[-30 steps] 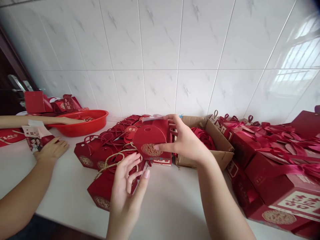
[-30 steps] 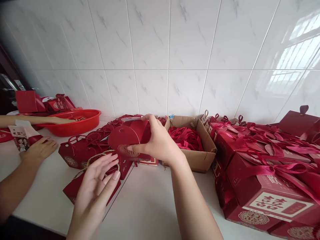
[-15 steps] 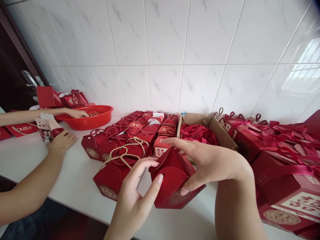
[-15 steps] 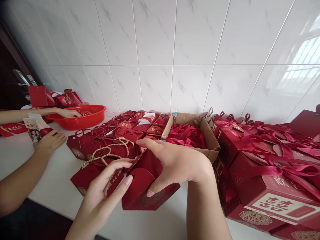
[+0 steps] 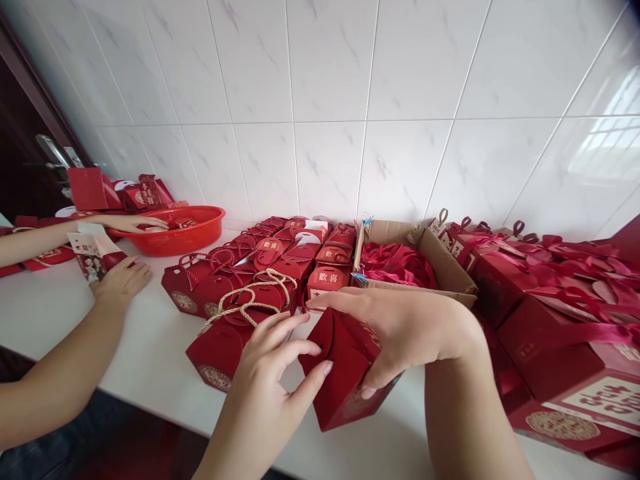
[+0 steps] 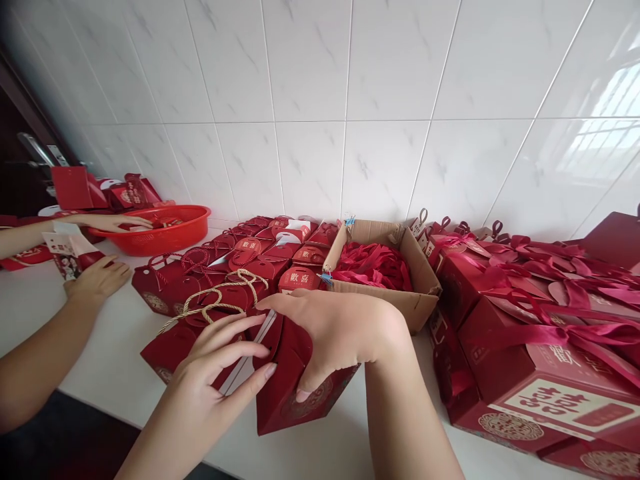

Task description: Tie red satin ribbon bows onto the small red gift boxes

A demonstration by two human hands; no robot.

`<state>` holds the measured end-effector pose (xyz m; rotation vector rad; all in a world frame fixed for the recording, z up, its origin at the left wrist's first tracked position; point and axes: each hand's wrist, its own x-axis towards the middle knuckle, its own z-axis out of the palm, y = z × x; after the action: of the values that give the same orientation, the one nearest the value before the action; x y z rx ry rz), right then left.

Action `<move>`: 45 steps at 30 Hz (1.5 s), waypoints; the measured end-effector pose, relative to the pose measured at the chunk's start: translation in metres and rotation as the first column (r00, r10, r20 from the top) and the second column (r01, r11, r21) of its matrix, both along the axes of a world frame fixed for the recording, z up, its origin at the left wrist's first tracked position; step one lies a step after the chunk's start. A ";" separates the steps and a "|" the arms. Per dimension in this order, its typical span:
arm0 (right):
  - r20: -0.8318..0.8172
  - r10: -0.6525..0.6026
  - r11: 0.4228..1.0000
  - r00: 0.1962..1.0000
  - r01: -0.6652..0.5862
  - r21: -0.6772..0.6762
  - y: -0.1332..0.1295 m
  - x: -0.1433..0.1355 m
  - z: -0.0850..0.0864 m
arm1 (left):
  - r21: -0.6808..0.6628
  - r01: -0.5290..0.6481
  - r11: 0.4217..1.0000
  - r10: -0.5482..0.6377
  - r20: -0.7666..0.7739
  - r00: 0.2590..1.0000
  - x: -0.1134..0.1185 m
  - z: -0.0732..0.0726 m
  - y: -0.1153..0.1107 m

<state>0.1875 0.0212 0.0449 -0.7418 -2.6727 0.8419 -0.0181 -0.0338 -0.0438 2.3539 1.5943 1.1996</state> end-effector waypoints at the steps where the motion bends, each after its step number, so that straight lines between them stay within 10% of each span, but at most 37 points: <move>1: 0.000 0.010 1.000 1.000 -0.010 -0.002 0.000 -0.002 0.000 | 0.012 0.002 1.000 -0.001 -0.021 1.000 -0.001 0.000 0.000; 25: 0.025 0.151 0.988 0.988 -0.149 -0.047 -0.008 -0.005 0.006 | -0.015 0.072 0.997 -0.073 -0.074 0.995 -0.010 0.004 -0.012; 30: -0.202 -0.190 0.950 0.961 0.232 0.209 -0.024 0.020 0.009 | 0.067 0.056 0.996 -0.042 -0.190 0.981 -0.002 0.000 -0.004; 38: -0.559 -0.666 0.514 0.495 0.847 0.138 -0.010 0.053 0.010 | 0.094 -0.011 0.996 0.031 -0.214 0.976 0.016 -0.008 0.007; 45: -0.133 -0.806 0.565 0.576 0.817 0.115 0.044 0.063 -0.015 | -0.059 -0.121 0.991 0.120 -0.013 0.993 0.039 -0.017 0.019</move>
<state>0.2503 0.0651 0.0299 -1.6679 -1.8993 0.3536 0.0204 -0.0149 -0.0604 2.2601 1.7726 1.1458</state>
